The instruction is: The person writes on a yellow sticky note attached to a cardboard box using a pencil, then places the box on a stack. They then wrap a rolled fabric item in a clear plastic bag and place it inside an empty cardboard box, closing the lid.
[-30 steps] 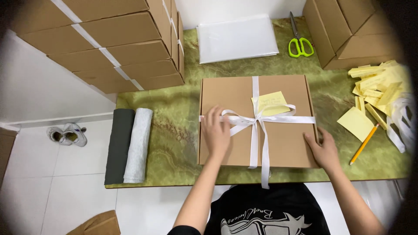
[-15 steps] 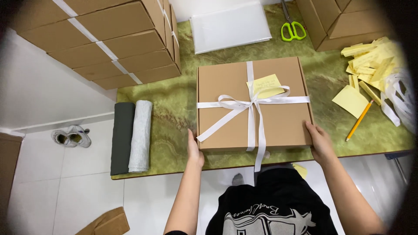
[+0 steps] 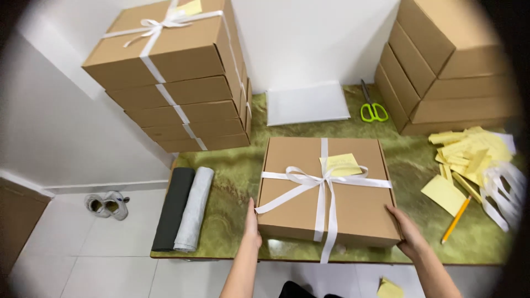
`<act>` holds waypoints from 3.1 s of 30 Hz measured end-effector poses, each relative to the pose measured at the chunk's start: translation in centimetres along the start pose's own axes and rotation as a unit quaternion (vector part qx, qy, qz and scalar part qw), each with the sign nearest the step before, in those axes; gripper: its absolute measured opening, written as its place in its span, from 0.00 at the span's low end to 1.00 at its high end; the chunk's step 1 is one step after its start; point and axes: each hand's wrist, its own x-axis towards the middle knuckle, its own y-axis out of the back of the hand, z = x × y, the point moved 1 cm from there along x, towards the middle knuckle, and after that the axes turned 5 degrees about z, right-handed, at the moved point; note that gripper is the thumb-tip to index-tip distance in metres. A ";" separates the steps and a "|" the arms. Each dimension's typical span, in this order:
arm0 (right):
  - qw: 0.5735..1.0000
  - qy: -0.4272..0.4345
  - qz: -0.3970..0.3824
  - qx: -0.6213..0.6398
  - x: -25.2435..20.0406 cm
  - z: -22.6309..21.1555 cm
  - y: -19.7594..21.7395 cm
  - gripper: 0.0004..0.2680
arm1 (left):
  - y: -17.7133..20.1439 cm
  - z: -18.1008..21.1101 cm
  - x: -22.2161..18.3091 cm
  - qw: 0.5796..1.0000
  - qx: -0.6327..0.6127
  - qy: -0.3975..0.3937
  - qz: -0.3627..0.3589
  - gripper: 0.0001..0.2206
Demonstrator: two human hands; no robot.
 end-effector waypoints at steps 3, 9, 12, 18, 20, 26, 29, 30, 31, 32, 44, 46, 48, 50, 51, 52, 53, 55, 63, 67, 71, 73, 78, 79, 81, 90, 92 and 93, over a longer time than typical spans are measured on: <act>1.000 0.001 -0.002 0.019 3.0 1.2 1.8 0.13 | -0.5 0.4 -0.6 0.999 0.013 -0.019 0.032 0.32; 0.998 0.017 0.003 0.052 0.4 0.4 4.5 0.11 | -0.8 0.7 -1.4 0.997 0.072 -0.019 0.028 0.37; 0.998 0.065 -0.020 -0.019 10.5 2.0 8.9 0.24 | -0.5 0.3 -3.4 0.999 0.041 -0.006 0.029 0.35; 0.960 0.147 -0.239 -0.020 20.4 -5.0 8.5 0.23 | -2.8 7.2 -20.9 0.990 0.023 -0.136 -0.043 0.49; 0.950 0.149 -0.274 -0.016 20.1 -8.1 4.7 0.23 | -2.6 9.6 -22.1 0.985 -0.005 -0.167 -0.052 0.49; 0.925 0.166 -0.342 0.023 18.3 -17.8 -5.9 0.25 | -0.7 16.9 -23.6 0.936 -0.103 -0.322 -0.097 0.46; 0.912 0.188 -0.361 0.051 18.0 -25.8 -11.6 0.26 | 0.7 22.1 -22.8 0.899 -0.126 -0.404 -0.114 0.42; 0.908 0.194 -0.366 0.061 17.8 -28.3 -13.8 0.26 | 1.5 24.1 -22.0 0.883 -0.139 -0.432 -0.120 0.38; 0.904 0.201 -0.371 0.072 16.9 -31.2 -16.4 0.26 | 2.1 26.0 -21.8 0.881 -0.137 -0.435 -0.124 0.38; 0.899 0.206 -0.377 0.087 16.1 -33.7 -19.2 0.26 | 2.9 28.1 -21.6 0.866 -0.154 -0.461 -0.120 0.37; 0.942 0.232 -0.230 0.075 -16.7 -38.8 -53.9 0.15 | 11.8 50.1 -20.1 0.871 -0.051 -0.488 0.006 0.33; 0.949 0.223 -0.211 0.069 -16.4 -38.8 -57.4 0.13 | 12.5 52.6 -18.1 0.874 -0.045 -0.484 -0.001 0.36; 0.967 0.183 -0.157 0.085 -16.1 -38.8 -60.6 0.11 | 13.1 54.9 -16.1 0.881 -0.026 -0.472 0.030 0.37; 0.968 0.181 -0.155 0.078 -13.7 -39.0 -62.8 0.11 | 13.3 57.2 -11.5 0.874 -0.030 -0.485 0.028 0.38; 0.969 0.176 -0.156 0.070 -12.5 -39.2 -63.9 0.11 | 13.5 58.3 -9.3 0.867 -0.033 -0.496 0.031 0.38; 0.969 0.178 -0.155 0.071 -12.4 -39.3 -64.9 0.11 | 13.5 58.7 -9.6 0.866 -0.033 -0.498 0.029 0.38; 0.970 0.170 -0.157 0.069 -12.2 -39.5 -65.8 0.12 | 13.5 59.1 -9.9 0.869 -0.033 -0.492 0.035 0.32; 0.972 0.163 -0.151 0.070 -11.2 -39.9 -67.0 0.13 | 13.2 60.0 -8.8 0.874 -0.028 -0.484 0.036 0.28; 0.942 0.289 -0.166 0.030 -2.7 -39.3 -67.6 0.23 | 11.7 62.3 3.2 0.819 0.146 -0.523 0.183 0.37; 0.925 0.359 -0.122 -0.010 -6.4 -39.5 -66.9 0.16 | 10.9 61.6 4.9 0.820 0.137 -0.529 0.170 0.37; 0.938 0.333 -0.101 0.001 -5.7 -39.0 -65.4 0.15 | 11.1 60.7 6.1 0.788 0.156 -0.561 0.201 0.40; 0.948 0.303 -0.097 0.007 -3.7 -38.3 -64.1 0.15 | 10.7 59.7 5.3 0.776 0.162 -0.572 0.209 0.42; 0.964 0.217 -0.150 0.027 -4.1 -36.9 -58.8 0.17 | 6.3 54.9 -3.1 0.698 0.164 -0.643 0.269 0.43; 0.966 0.217 -0.133 0.033 -3.9 -36.9 -57.4 0.17 | 4.8 54.1 -3.8 0.702 0.171 -0.643 0.253 0.43; 0.970 0.197 -0.138 0.039 -3.6 -37.1 -54.5 0.18 | 1.6 52.6 -5.5 0.619 0.091 -0.761 0.171 0.38; 0.972 0.195 -0.048 0.121 2.1 -38.3 -30.2 0.15 | -15.7 40.2 -11.4 0.518 0.114 -0.845 -0.061 0.14; 0.974 0.190 -0.023 0.123 3.6 -37.1 -23.3 0.15 | -18.8 35.9 -9.5 0.538 0.144 -0.826 -0.085 0.12; 0.974 0.187 -0.005 0.125 4.5 -36.4 -20.2 0.16 | -20.3 33.8 -8.4 0.553 0.172 -0.809 -0.102 0.09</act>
